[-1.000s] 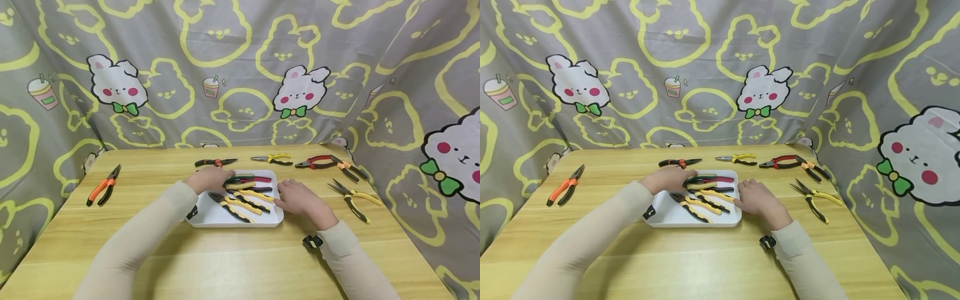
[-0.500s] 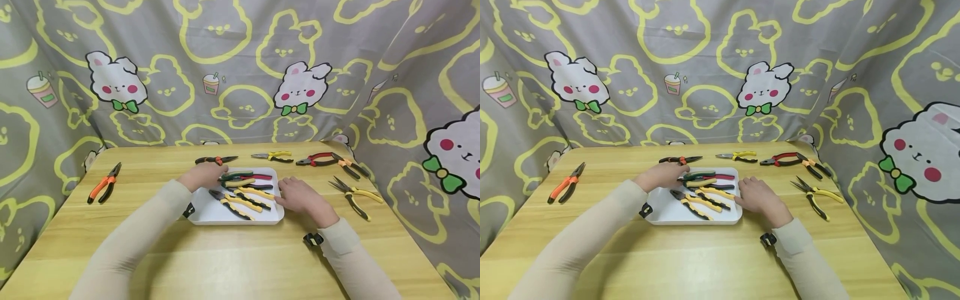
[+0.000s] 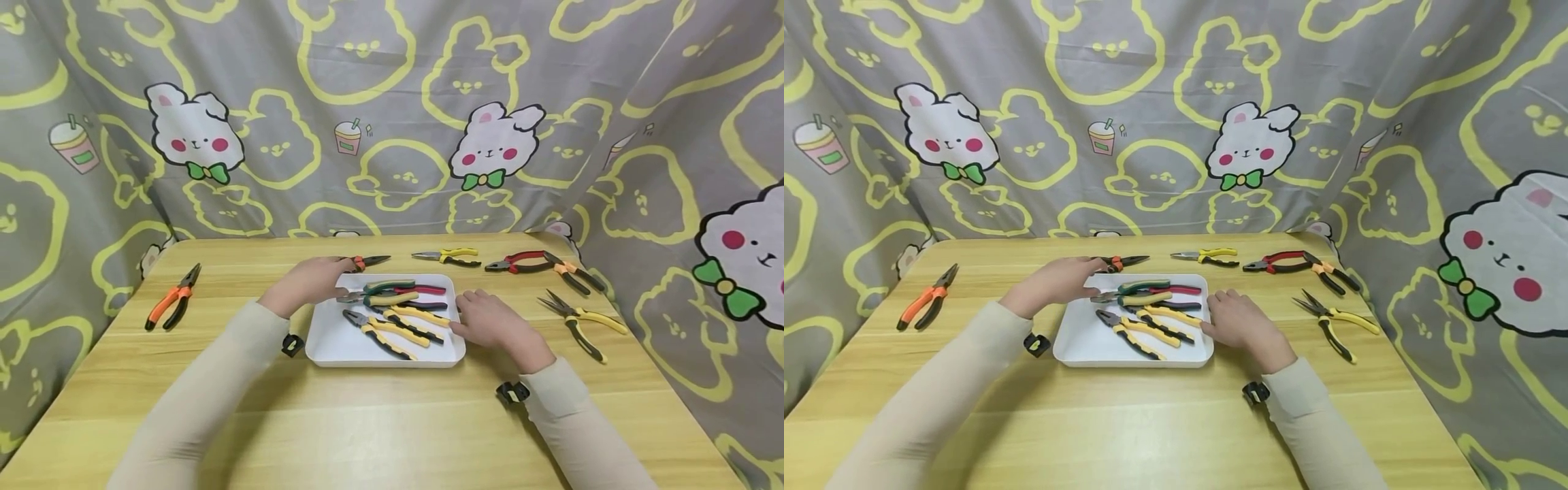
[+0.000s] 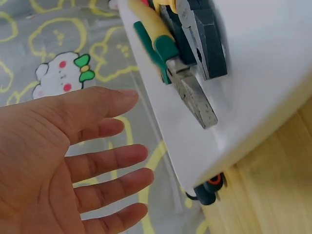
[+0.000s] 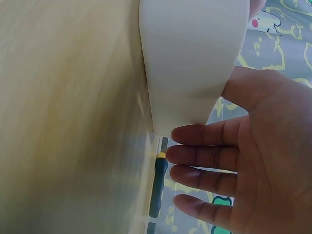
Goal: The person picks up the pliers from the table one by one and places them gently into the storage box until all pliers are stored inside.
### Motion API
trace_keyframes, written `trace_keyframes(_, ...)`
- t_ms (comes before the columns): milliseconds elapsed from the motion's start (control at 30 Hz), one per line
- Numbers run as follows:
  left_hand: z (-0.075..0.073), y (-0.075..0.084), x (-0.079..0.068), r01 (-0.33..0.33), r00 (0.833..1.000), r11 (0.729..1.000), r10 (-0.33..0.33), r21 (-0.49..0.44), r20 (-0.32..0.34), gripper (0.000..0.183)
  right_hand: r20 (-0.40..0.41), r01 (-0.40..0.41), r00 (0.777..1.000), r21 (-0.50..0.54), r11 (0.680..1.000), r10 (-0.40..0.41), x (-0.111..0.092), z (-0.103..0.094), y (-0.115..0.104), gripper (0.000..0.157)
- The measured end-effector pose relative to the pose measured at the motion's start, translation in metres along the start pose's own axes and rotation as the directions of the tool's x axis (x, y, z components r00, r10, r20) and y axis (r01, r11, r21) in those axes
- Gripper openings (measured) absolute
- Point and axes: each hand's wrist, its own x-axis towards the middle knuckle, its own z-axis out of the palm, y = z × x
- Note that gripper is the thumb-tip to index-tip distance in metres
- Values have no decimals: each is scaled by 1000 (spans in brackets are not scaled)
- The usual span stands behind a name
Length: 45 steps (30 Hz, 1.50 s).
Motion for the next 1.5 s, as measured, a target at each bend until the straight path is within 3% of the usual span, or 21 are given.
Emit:
trace_keyframes(433, 10, -21, -32, 28, 998, 999, -30, -27, -47, 53, -10, 7, 1000, -1, 1000, -7, -1, 1, 0, 44)
trace_keyframes(867, 29, -61, -60, 89, 970, 995, -97, -44, -221, 48, 4, -11, 1000, -1, 1000, 11, -1, -1, -2, 45)
trace_keyframes(1500, 33, -114, -102, 248, 937, 952, -283, -181, -203, 58, 10, -14, 1000, -1, 1000, 14, 0, 1, -2, 45)
